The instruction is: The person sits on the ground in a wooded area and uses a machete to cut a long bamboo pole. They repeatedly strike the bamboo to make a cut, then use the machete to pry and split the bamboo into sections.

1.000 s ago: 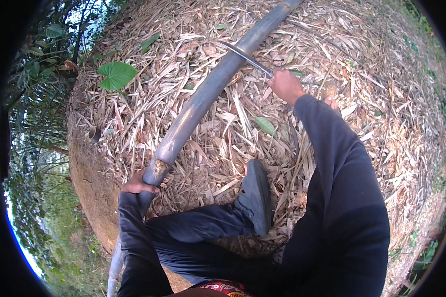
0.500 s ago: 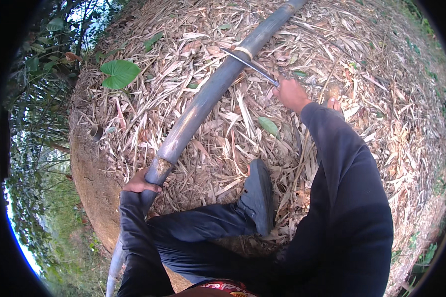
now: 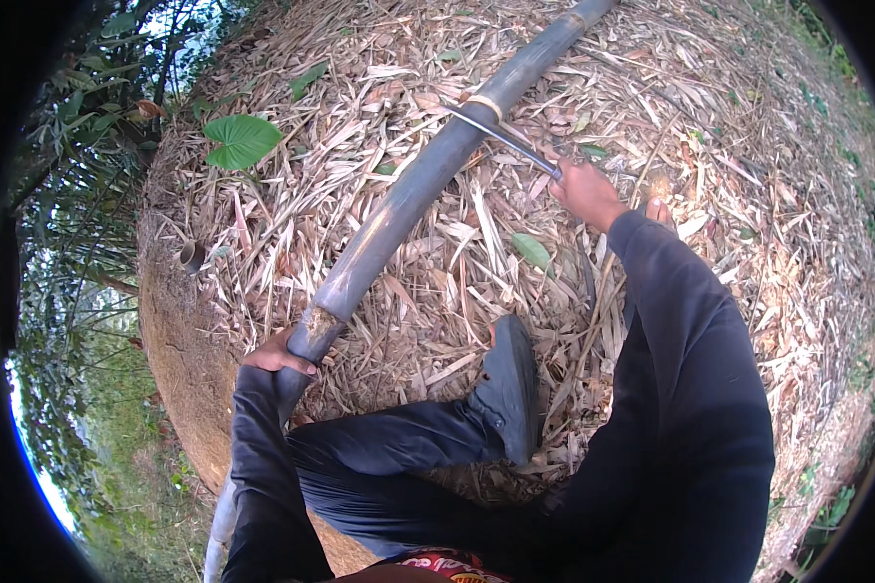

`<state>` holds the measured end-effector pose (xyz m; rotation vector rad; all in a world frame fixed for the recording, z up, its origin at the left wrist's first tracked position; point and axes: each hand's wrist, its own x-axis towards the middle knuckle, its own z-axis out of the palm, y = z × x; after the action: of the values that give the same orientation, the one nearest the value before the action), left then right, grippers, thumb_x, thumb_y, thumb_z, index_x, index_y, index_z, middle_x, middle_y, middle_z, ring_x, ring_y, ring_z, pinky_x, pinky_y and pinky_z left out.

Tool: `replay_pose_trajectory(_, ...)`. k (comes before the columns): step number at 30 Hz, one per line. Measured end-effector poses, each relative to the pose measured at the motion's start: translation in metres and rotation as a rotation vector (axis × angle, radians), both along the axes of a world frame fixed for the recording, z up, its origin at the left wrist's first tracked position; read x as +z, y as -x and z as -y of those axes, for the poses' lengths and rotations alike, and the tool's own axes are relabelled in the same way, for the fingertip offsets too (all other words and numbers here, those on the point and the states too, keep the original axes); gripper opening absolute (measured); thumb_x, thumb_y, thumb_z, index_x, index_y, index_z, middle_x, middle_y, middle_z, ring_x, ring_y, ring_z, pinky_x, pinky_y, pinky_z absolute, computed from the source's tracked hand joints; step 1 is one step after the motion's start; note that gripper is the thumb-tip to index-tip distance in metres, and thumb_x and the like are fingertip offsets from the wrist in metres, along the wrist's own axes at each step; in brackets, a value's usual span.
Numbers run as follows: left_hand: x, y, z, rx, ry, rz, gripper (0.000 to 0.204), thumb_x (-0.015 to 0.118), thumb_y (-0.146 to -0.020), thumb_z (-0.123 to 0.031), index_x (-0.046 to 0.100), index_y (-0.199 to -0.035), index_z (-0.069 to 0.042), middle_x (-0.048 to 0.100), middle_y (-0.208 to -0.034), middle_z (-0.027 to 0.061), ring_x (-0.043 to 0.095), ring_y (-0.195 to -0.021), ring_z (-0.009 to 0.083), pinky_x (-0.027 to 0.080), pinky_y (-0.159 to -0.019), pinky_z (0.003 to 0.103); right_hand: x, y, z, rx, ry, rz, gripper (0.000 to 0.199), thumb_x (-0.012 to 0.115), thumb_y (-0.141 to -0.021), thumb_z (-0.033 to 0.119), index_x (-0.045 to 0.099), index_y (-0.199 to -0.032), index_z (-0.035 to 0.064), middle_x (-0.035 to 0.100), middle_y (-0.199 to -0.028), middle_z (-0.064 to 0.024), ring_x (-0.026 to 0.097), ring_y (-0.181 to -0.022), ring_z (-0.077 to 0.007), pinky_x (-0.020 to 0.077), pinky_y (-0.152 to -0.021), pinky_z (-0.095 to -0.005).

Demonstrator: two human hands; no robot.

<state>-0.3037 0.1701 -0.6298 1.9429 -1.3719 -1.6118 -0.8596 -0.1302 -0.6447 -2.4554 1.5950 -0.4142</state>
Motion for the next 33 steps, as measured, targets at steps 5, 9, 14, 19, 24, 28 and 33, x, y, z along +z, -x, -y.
replay_pose_trajectory(5,-0.012,-0.026,0.004,0.002,-0.203,-0.109,0.093,0.091,-0.061,-0.014,0.049,-0.142,0.002,0.067,-0.121,0.0148,0.063,-0.108,0.0274,0.049,-0.100,0.039,0.007,0.002,0.004,-0.095,0.030,0.017,0.034,0.066,-0.092,0.021,0.059,-0.114,-0.0046,0.070,-0.079,-0.0269,0.070,-0.078,-0.0473,0.0569,-0.075,-0.0536)
replay_pose_trajectory(9,-0.036,-0.044,-0.004,-0.002,-0.168,-0.251,0.093,0.091,-0.063,-0.021,0.050,-0.143,0.002,0.067,-0.126,0.0159,0.063,-0.112,0.0291,0.049,-0.099,0.039,0.019,-0.002,-0.007,0.000,0.004,-0.072,0.033,0.065,-0.092,0.023,0.060,-0.110,-0.0048,0.069,-0.079,-0.0272,0.069,-0.078,-0.0475,0.0564,-0.074,-0.0534)
replay_pose_trajectory(14,-0.037,-0.039,0.005,-0.015,-0.238,-0.236,0.095,0.091,-0.063,-0.020,0.049,-0.144,0.004,0.067,-0.126,0.0162,0.062,-0.114,0.0295,0.047,-0.102,0.039,0.013,0.002,0.013,-0.188,-0.057,0.026,0.035,0.067,-0.093,0.026,0.059,-0.112,-0.0032,0.071,-0.087,-0.0257,0.071,-0.085,-0.0451,0.0563,-0.080,-0.0539)
replay_pose_trajectory(19,-0.049,-0.058,0.003,-0.048,-0.244,-0.302,0.090,0.089,-0.066,-0.019,0.048,-0.144,0.004,0.069,-0.120,0.0150,0.065,-0.107,0.0281,0.050,-0.098,0.038,0.004,-0.006,-0.003,-0.118,-0.055,0.039,0.038,0.067,-0.093,0.024,0.059,-0.116,-0.0049,0.071,-0.087,-0.0277,0.070,-0.084,-0.0461,0.0569,-0.079,-0.0529)
replay_pose_trajectory(24,-0.052,-0.060,-0.003,-0.029,-0.236,-0.309,0.085,0.088,-0.069,-0.020,0.051,-0.141,0.003,0.070,-0.117,0.0155,0.066,-0.106,0.0272,0.050,-0.097,0.038,0.005,-0.028,-0.009,-0.104,-0.042,0.049,0.038,0.067,-0.094,0.025,0.058,-0.113,-0.0058,0.071,-0.085,-0.0281,0.070,-0.082,-0.0478,0.0560,-0.079,-0.0553)
replay_pose_trajectory(28,-0.017,-0.033,0.013,-0.024,-0.260,-0.250,0.089,0.090,-0.066,-0.018,0.050,-0.143,0.003,0.070,-0.118,0.0155,0.065,-0.106,0.0281,0.050,-0.098,0.039,0.014,-0.033,-0.003,-0.199,-0.091,0.083,0.037,0.066,-0.093,0.027,0.064,-0.113,-0.0045,0.071,-0.094,-0.0290,0.071,-0.095,-0.0460,0.0560,-0.087,-0.0520)
replay_pose_trajectory(33,-0.026,-0.051,-0.005,-0.126,-0.097,0.049,0.093,0.094,-0.062,-0.029,0.054,-0.140,0.003,0.070,-0.123,0.0160,0.064,-0.113,0.0279,0.048,-0.102,0.039,-0.003,-0.053,0.008,-0.325,-0.117,0.172,0.034,0.066,-0.094,0.027,0.068,-0.105,-0.0050,0.072,-0.097,-0.0273,0.071,-0.096,-0.0433,0.0568,-0.086,-0.0502)
